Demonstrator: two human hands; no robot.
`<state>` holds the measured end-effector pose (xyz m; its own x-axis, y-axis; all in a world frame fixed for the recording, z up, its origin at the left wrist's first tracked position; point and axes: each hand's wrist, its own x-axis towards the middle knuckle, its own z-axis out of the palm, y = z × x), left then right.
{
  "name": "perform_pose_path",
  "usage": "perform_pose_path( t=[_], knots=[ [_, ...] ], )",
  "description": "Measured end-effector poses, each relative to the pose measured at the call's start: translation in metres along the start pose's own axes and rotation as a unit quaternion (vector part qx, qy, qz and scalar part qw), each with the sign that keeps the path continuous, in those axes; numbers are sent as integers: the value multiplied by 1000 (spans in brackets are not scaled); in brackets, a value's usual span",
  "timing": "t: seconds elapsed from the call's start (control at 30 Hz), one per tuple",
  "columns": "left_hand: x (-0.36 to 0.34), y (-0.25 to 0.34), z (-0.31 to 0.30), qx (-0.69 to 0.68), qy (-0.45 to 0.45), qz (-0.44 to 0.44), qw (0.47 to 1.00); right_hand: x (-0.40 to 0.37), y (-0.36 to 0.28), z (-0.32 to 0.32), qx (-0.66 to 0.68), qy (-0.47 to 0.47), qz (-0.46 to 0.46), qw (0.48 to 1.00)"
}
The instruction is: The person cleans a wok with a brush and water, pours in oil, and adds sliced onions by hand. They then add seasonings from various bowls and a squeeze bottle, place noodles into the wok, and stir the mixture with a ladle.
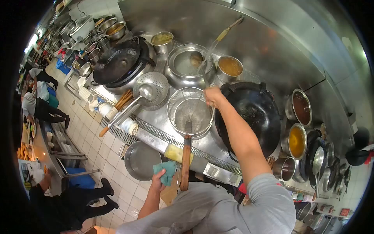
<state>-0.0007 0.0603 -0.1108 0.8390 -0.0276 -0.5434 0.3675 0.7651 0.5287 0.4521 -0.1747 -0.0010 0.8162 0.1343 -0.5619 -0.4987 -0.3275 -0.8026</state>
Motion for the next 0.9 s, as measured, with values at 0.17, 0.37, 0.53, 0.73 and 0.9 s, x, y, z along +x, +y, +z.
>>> perform_pose_path(
  t=[0.17,0.37,0.53,0.73,0.9],
  knots=[
    [5,21,21,-28,-37,-8,999,-40,-11,-14,444,-212,126,861],
    [25,27,27,4,-63,-50,997,-121,3,-50,487,-235,113,833],
    [38,32,31,1,-112,-86,990,-176,8,-76,473,-194,98,854],
    [31,40,34,32,-139,-102,985,-207,-2,-68,10,21,-12,1000],
    [24,40,47,42,-138,-95,985,-127,-12,-48,-394,166,-188,884]
  ],
)
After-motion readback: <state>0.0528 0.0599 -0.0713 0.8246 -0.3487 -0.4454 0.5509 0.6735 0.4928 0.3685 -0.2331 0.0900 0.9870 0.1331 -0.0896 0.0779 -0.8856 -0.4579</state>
